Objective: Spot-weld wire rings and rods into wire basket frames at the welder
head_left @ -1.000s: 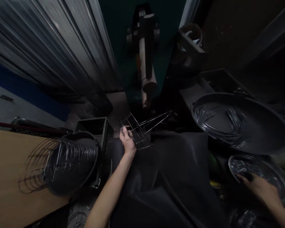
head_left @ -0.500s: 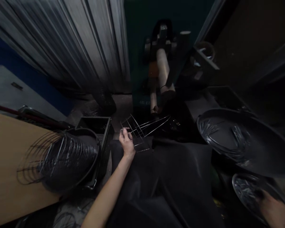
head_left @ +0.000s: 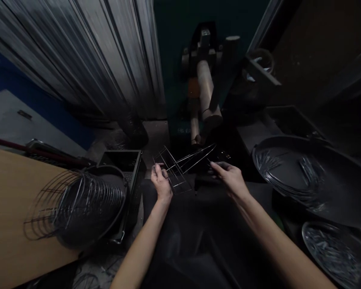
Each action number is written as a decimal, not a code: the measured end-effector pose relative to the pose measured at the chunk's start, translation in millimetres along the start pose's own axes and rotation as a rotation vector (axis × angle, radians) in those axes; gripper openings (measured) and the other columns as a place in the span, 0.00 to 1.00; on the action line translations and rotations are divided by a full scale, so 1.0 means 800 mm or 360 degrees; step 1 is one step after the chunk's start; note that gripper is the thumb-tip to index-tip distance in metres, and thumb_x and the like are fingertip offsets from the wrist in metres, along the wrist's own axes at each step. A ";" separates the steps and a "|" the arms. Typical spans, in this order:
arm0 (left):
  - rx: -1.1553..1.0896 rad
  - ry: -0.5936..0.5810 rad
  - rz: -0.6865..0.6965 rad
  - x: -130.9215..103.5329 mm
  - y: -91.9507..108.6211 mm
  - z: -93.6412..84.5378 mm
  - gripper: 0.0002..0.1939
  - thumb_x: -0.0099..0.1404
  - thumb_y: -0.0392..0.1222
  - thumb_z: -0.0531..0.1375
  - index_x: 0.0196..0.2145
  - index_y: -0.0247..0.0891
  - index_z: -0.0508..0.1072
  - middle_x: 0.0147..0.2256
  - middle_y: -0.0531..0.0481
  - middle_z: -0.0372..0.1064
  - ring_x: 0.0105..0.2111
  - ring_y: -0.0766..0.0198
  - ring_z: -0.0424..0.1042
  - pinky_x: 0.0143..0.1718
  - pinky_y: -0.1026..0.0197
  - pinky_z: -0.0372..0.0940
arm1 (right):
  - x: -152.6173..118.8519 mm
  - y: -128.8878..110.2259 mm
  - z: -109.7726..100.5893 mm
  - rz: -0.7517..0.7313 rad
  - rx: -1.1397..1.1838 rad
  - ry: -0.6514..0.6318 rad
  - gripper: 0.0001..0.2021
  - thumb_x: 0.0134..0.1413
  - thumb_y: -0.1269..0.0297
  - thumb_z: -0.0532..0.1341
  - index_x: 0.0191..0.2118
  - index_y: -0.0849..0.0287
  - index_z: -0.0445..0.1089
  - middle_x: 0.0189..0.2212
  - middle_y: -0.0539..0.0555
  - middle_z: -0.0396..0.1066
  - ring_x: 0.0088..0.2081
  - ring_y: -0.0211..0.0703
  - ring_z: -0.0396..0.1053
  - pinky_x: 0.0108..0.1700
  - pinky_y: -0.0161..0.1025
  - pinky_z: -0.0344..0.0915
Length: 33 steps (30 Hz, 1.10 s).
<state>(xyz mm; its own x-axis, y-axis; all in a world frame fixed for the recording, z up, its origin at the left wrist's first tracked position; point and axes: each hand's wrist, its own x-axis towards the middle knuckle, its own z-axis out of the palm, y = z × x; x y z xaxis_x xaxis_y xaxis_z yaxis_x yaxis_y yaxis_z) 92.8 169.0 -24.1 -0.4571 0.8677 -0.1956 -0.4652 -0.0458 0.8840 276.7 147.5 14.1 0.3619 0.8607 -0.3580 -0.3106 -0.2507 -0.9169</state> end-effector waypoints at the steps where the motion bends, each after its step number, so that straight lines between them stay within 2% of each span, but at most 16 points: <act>1: 0.0012 -0.0014 0.0007 0.001 -0.001 0.000 0.19 0.59 0.58 0.58 0.31 0.38 0.65 0.16 0.62 0.44 0.13 0.77 0.43 0.15 0.72 0.41 | 0.005 -0.002 0.009 -0.0017 0.0053 -0.0029 0.22 0.23 0.55 0.75 0.26 0.65 0.72 0.21 0.53 0.71 0.23 0.37 0.70 0.20 0.28 0.62; 7: 0.0200 -0.0041 0.0071 0.004 0.000 0.003 0.18 0.63 0.57 0.54 0.31 0.38 0.65 0.16 0.62 0.45 0.14 0.75 0.43 0.15 0.73 0.41 | 0.011 -0.017 0.028 0.0017 0.0255 -0.0137 0.22 0.23 0.57 0.76 0.27 0.64 0.72 0.23 0.51 0.72 0.24 0.35 0.70 0.20 0.26 0.61; 16: 0.0152 -0.0063 -0.0015 0.005 0.008 0.013 0.17 0.62 0.56 0.55 0.32 0.38 0.66 0.16 0.61 0.45 0.14 0.76 0.44 0.15 0.73 0.43 | 0.003 -0.031 0.037 0.0156 0.0368 -0.0060 0.21 0.22 0.62 0.76 0.28 0.64 0.71 0.23 0.49 0.71 0.24 0.32 0.68 0.20 0.25 0.60; 24: 0.0119 -0.0069 -0.0055 0.011 0.013 0.020 0.17 0.62 0.56 0.56 0.32 0.37 0.67 0.16 0.61 0.44 0.14 0.76 0.44 0.15 0.73 0.42 | 0.006 -0.034 0.045 0.0173 0.0382 0.0032 0.16 0.29 0.67 0.75 0.27 0.62 0.70 0.22 0.48 0.70 0.23 0.32 0.68 0.20 0.25 0.62; 28: 0.0099 -0.0065 -0.0089 0.017 0.015 0.024 0.17 0.61 0.56 0.57 0.32 0.37 0.67 0.17 0.62 0.45 0.14 0.76 0.45 0.16 0.73 0.43 | 0.008 -0.040 0.051 0.0176 0.0402 0.0037 0.16 0.30 0.68 0.75 0.26 0.62 0.69 0.20 0.48 0.69 0.21 0.32 0.67 0.18 0.24 0.61; 33: 0.0101 -0.0105 -0.0130 0.018 0.023 0.026 0.18 0.61 0.56 0.57 0.31 0.37 0.67 0.16 0.62 0.43 0.14 0.76 0.43 0.15 0.72 0.41 | 0.006 -0.049 0.056 0.0223 0.0411 0.0063 0.11 0.35 0.71 0.72 0.25 0.63 0.70 0.21 0.49 0.70 0.22 0.31 0.67 0.18 0.23 0.60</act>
<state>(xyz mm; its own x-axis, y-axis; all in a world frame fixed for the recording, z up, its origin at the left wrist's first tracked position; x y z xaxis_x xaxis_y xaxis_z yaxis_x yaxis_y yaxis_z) 93.8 190.8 -1.6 -0.3677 0.8980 -0.2416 -0.4488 0.0561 0.8918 251.2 181.5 55.8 0.3319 0.8065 -0.4892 -0.5713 -0.2408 -0.7846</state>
